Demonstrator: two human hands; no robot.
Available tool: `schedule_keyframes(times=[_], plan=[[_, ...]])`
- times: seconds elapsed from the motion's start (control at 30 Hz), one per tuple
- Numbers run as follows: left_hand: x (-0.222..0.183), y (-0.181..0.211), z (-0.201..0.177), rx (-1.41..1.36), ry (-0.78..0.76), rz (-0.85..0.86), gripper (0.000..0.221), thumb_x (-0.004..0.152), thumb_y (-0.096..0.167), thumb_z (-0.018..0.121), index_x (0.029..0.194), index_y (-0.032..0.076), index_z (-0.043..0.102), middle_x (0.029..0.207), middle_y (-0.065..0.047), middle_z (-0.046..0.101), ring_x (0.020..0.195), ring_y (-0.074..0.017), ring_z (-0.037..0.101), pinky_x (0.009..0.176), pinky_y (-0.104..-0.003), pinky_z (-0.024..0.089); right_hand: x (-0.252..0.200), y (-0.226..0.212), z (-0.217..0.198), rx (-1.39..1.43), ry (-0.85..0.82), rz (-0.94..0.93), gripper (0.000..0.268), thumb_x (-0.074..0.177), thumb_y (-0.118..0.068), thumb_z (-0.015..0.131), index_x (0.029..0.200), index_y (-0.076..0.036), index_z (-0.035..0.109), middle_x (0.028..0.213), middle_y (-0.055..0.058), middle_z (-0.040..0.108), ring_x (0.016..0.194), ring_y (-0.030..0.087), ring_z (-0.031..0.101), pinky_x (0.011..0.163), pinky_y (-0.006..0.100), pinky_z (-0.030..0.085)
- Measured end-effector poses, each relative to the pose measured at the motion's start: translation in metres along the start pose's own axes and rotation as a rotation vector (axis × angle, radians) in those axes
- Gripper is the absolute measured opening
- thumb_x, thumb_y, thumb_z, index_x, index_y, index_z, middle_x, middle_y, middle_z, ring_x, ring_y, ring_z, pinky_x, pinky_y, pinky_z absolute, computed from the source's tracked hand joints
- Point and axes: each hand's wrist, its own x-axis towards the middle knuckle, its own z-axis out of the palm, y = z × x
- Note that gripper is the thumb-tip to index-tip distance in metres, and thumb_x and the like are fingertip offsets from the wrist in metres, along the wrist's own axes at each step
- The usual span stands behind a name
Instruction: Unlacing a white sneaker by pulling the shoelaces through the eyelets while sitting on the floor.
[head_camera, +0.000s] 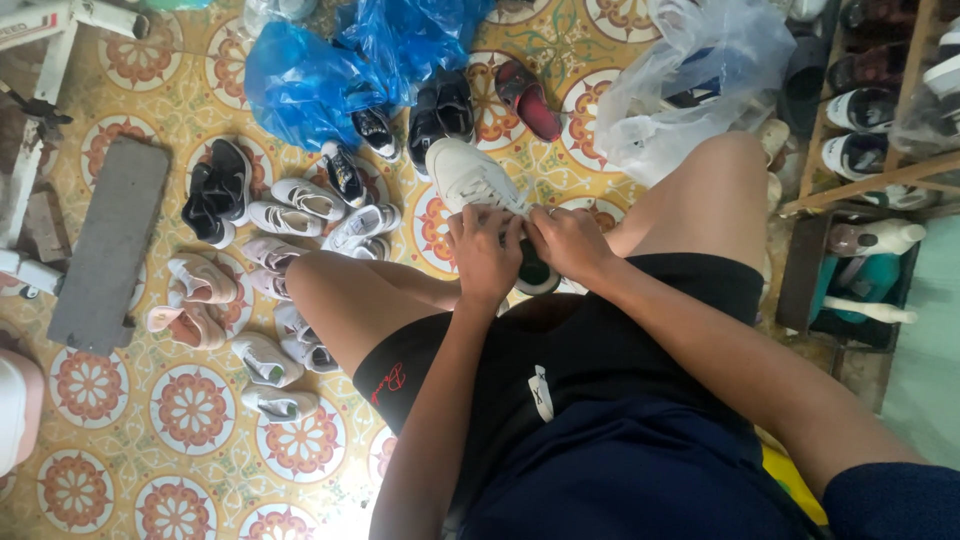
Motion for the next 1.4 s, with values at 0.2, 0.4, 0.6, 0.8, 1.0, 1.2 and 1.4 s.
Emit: schedule_keyframes(times=[0.2,0.4,0.6,0.8,1.0,1.2,1.4], plan=[[0.004,-0.003,-0.003,-0.144,-0.134,-0.076,0.008,0.089,0.026,0.077,0.087,0.019,0.075,0.103,0.000,0.054,0.111,-0.0318,0.053,0.090,-0.045,0.044,0.002,0.003,-0.002,0.140,-0.084,0.086,0.018,0.100,-0.026,0.065,0.093,-0.009,0.067,0.064,0.011,0.068,0.059,0.037,0.071,0.052,0.045,0.056],[0.001,-0.019,-0.026,-0.530,-0.244,-0.043,0.005,0.092,0.018,0.074,0.089,0.016,0.073,0.098,-0.004,0.060,0.102,-0.0363,0.060,0.090,-0.045,0.049,-0.004,0.013,0.007,0.037,-0.276,0.324,0.023,0.100,-0.039,0.059,0.091,-0.018,0.064,0.066,0.007,0.066,0.065,0.037,0.072,0.057,0.051,0.056],[0.003,-0.054,-0.044,-1.093,-0.516,-0.152,0.008,0.102,0.008,0.064,0.097,0.006,0.069,0.083,-0.001,0.057,0.083,-0.0144,0.053,0.079,-0.034,0.050,0.011,0.016,-0.019,0.177,-0.228,0.222,0.022,0.103,-0.030,0.062,0.088,-0.014,0.061,0.064,0.008,0.064,0.065,0.038,0.071,0.058,0.048,0.056],[-0.002,-0.052,-0.046,-0.740,-0.495,-0.296,0.016,0.091,0.026,0.082,0.098,0.013,0.077,0.056,0.001,0.049,0.052,-0.0073,0.044,0.054,-0.023,0.037,0.015,0.017,-0.025,0.160,-0.259,0.114,0.021,0.102,-0.025,0.061,0.084,-0.013,0.061,0.059,0.007,0.059,0.057,0.035,0.067,0.049,0.041,0.052],[-0.005,-0.028,-0.039,-0.100,-0.290,-0.001,0.031,0.081,0.052,0.083,0.101,0.029,0.079,0.065,0.000,0.065,0.075,-0.0307,0.067,0.079,-0.046,0.053,0.013,0.012,-0.024,0.102,-0.303,0.010,0.019,0.101,-0.025,0.065,0.089,-0.010,0.066,0.060,0.008,0.061,0.052,0.032,0.066,0.042,0.042,0.050],[-0.002,-0.001,-0.023,-0.009,0.099,0.214,0.022,0.071,0.042,0.089,0.084,0.027,0.079,0.084,0.000,0.061,0.085,-0.0255,0.062,0.071,-0.038,0.048,0.007,0.011,-0.019,0.038,-0.244,-0.014,0.020,0.096,-0.032,0.069,0.088,-0.014,0.068,0.065,0.008,0.065,0.059,0.034,0.069,0.044,0.046,0.051],[-0.006,0.005,0.004,0.073,0.171,0.147,0.016,0.062,0.032,0.082,0.076,0.026,0.078,0.077,0.001,0.063,0.083,-0.0246,0.064,0.071,-0.039,0.052,0.001,0.016,-0.009,0.027,-0.212,-0.005,0.024,0.096,-0.036,0.067,0.086,-0.014,0.067,0.064,0.008,0.066,0.062,0.035,0.071,0.048,0.047,0.053]])
